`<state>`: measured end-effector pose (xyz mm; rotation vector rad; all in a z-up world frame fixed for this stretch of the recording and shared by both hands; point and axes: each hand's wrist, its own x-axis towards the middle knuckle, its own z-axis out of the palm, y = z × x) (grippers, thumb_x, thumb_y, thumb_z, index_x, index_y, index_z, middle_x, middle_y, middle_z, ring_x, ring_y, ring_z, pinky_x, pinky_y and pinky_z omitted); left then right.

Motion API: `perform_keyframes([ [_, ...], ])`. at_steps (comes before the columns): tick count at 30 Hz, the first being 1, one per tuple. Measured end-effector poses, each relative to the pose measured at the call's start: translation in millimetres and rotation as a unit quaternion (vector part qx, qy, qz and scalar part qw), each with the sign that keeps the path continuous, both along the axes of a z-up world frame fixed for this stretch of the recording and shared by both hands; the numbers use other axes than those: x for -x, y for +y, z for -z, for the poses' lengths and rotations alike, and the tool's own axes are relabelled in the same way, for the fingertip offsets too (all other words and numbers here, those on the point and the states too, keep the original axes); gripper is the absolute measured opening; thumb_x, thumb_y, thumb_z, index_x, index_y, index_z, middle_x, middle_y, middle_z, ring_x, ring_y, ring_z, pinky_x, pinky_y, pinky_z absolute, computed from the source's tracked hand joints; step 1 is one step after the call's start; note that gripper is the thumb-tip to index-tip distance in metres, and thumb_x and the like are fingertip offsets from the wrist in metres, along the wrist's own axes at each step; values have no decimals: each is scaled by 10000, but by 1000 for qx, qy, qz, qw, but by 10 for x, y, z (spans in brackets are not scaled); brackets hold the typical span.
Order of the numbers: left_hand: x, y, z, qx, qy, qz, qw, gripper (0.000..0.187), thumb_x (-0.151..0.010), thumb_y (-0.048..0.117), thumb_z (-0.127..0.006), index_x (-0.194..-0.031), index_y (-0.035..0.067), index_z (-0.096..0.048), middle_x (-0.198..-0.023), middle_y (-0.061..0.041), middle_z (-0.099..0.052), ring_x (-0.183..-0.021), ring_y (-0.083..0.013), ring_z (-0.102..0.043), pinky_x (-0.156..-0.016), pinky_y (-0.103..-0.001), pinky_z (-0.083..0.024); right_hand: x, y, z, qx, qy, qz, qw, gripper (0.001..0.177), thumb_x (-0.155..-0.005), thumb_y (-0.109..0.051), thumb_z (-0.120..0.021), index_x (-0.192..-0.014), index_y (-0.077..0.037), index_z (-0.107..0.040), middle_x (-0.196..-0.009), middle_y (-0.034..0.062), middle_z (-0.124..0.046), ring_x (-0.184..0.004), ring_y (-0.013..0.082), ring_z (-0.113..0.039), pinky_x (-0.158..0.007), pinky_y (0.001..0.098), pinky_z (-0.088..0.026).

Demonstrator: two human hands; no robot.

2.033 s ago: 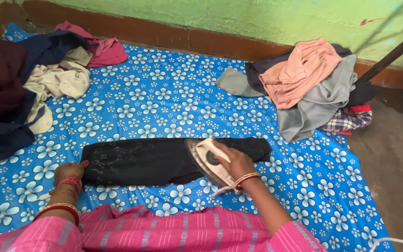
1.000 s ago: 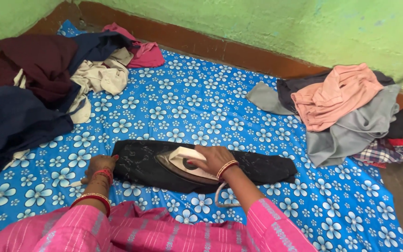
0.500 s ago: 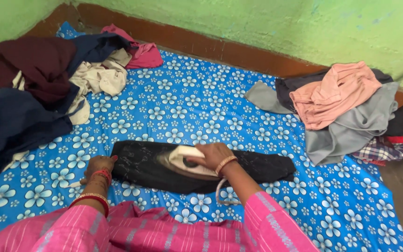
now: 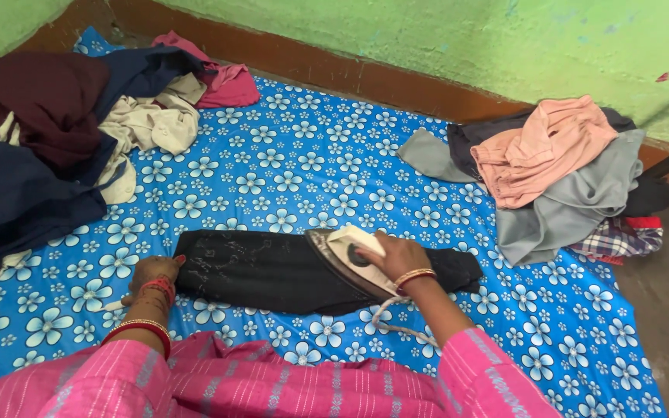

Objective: The person irons a black garment, then a dark blue skirt, and finally a white top on a blue floral mat. They use a handheld iron to smooth each item, adjusting the fabric with their hands before and during ironing.

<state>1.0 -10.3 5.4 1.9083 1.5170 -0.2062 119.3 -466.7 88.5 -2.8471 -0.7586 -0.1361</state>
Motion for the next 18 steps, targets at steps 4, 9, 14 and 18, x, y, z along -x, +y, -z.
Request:
perform_keyframes([
  [4, -16, -19, 33, -5, 2, -2, 1000, 358, -914, 481, -778, -1071, 160, -810, -1112, -87, -763, -1229, -323, -594, -1113, -556, -244, -1, -345, -17, -7, 7, 54, 999, 621, -861, -683, -619, -1126, -127, -692, -860, 182, -753, -792, 391, -737, -673, 494, -583],
  [9, -2, -6, 36, 2, -13, -17, 1000, 298, -946, 447, -739, -1039, 180, -834, -1193, -70, -747, -1318, -342, -533, -1149, -572, -206, 11, -689, -48, -27, 39, 148, 988, 621, -852, -679, -628, -1134, -130, -703, -864, 191, -754, -803, 386, -744, -718, 492, -581],
  [14, -11, -18, -6, -1, -6, -17, 1000, 336, -900, 477, -775, -1051, 181, -826, -1267, -87, -696, -1367, -364, -458, -1169, -597, -138, 136, -653, -77, -13, 6, 201, 980, 637, -848, -666, -661, -1180, -123, -684, -832, 227, -738, -799, 414, -722, -694, 506, -571],
  [18, -63, -13, -56, -3, 8, -16, 1000, 416, -873, 501, -808, -1086, 144, -808, -1265, -132, -717, -1341, -376, -515, -1170, -601, -173, 294, -534, -122, -47, 14, 148, 988, 531, -873, -626, -649, -1036, -123, -704, -853, 188, -750, -801, 404, -724, -697, 519, -564],
])
